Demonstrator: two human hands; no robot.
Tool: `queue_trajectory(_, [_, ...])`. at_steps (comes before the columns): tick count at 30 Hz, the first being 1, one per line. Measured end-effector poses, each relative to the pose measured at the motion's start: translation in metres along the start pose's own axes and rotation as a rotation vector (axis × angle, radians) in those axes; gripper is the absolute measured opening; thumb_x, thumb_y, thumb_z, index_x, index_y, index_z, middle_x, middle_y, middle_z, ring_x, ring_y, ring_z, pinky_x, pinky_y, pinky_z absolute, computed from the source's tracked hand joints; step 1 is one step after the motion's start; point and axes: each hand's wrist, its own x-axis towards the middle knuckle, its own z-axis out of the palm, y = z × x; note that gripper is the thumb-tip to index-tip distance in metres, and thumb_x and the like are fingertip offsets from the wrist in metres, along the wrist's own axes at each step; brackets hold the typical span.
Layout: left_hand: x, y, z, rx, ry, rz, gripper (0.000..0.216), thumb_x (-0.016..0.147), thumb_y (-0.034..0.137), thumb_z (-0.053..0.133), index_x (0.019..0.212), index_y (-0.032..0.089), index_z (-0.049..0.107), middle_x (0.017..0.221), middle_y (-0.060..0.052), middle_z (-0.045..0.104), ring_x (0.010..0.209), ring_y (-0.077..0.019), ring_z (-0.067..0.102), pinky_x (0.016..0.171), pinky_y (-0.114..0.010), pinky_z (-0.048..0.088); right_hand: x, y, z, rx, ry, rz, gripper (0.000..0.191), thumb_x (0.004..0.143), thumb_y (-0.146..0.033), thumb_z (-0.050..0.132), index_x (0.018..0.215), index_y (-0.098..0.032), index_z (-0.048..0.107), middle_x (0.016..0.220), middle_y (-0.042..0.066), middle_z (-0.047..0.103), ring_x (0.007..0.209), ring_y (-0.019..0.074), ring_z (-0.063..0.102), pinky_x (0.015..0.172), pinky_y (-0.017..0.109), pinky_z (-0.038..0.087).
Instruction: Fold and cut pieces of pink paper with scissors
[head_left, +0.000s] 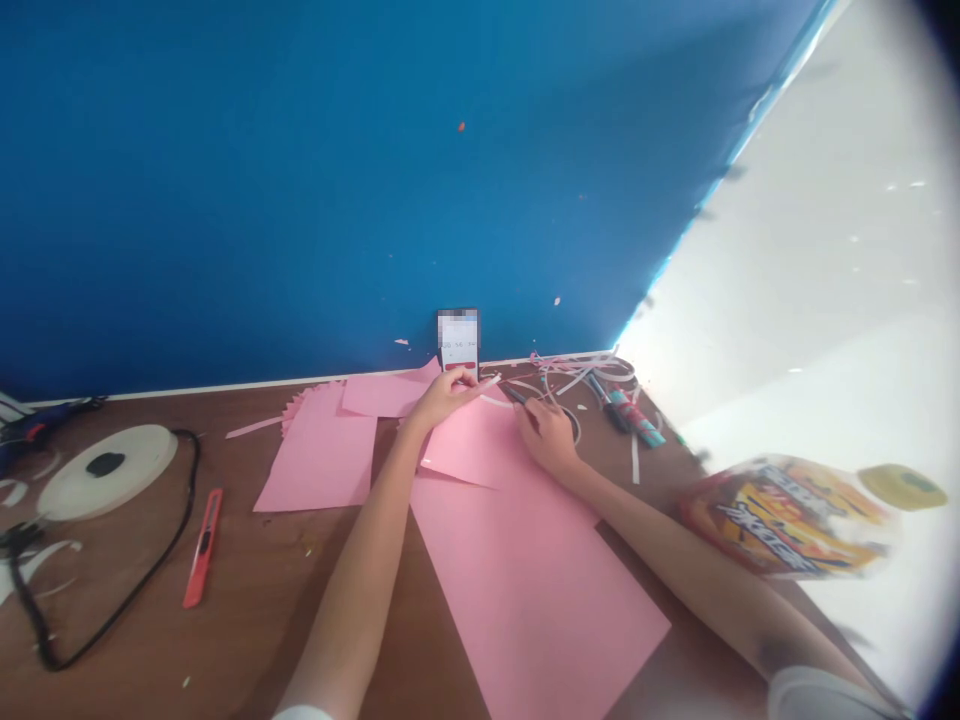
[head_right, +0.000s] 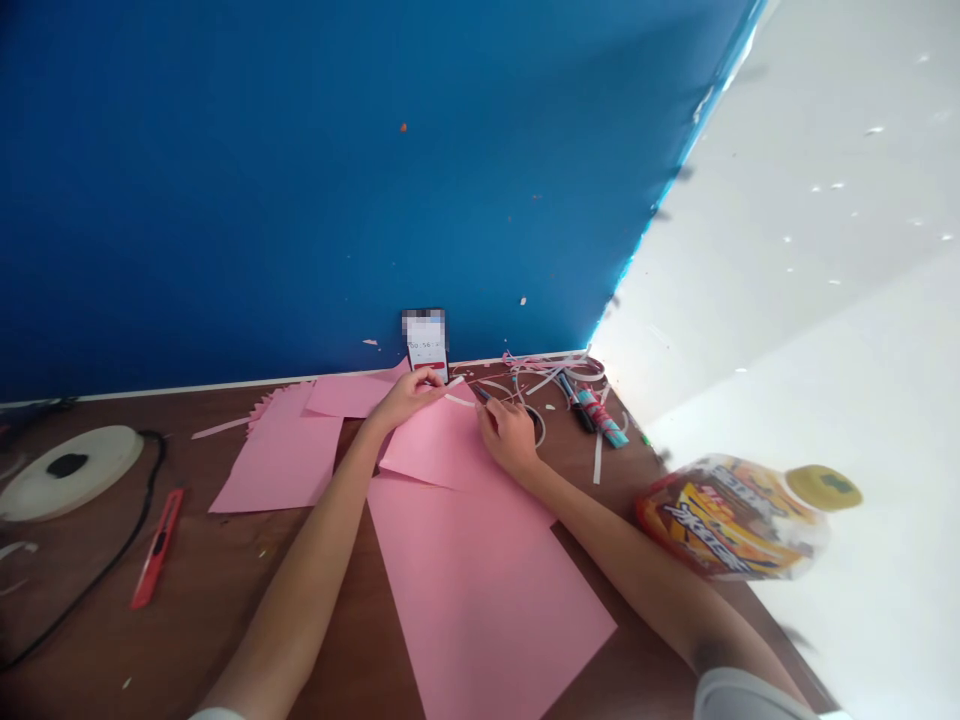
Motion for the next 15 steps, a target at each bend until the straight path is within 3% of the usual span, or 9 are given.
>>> queue_trajectory(6, [-0.003, 0.003, 0.001, 0.004, -0.055, 0.015, 0.039, 0.072, 0.046, 0.068, 0.099, 0.020, 0.058, 0.105, -0.004, 0.062, 0.099, -0.0204, 0.058, 0.088, -0.031, 0.043, -0.006, -0.001, 0.001, -0.065, -0.009, -0.030, 0.038, 0.096, -0.034, 0.039, 0.062, -0.022, 0.048, 0.058, 0.004, 0.055, 0.057, 0.0179, 0.049, 0.061, 0.030, 0.027])
queue_trajectory(12, [-0.003, 0.008, 0.006, 0.142, -0.005, -0.008, 0.026, 0.077, 0.045, 0.062, 0.084, 0.020, 0.060, 0.089, -0.002, 0.065, 0.087, -0.0211, 0.059, 0.084, -0.033, 0.043, 0.000, 0.001, -0.005, -0.082, 0.009, 0.007, 0.036, 0.096, -0.036, 0.038, 0.067, -0.021, 0.053, 0.063, 0.006, 0.058, 0.063, 0.0192, 0.051, 0.062, 0.030, 0.030])
queue_trajectory(15, [-0.002, 0.010, 0.006, 0.131, -0.006, 0.011, 0.024, 0.079, 0.043, 0.060, 0.082, 0.019, 0.060, 0.088, -0.001, 0.066, 0.089, -0.0213, 0.059, 0.085, -0.034, 0.043, 0.015, 0.008, -0.016, -0.034, 0.084, 0.105, 0.025, 0.093, -0.033, 0.041, 0.083, -0.021, 0.060, 0.076, 0.007, 0.063, 0.074, 0.0222, 0.055, 0.066, 0.031, 0.035])
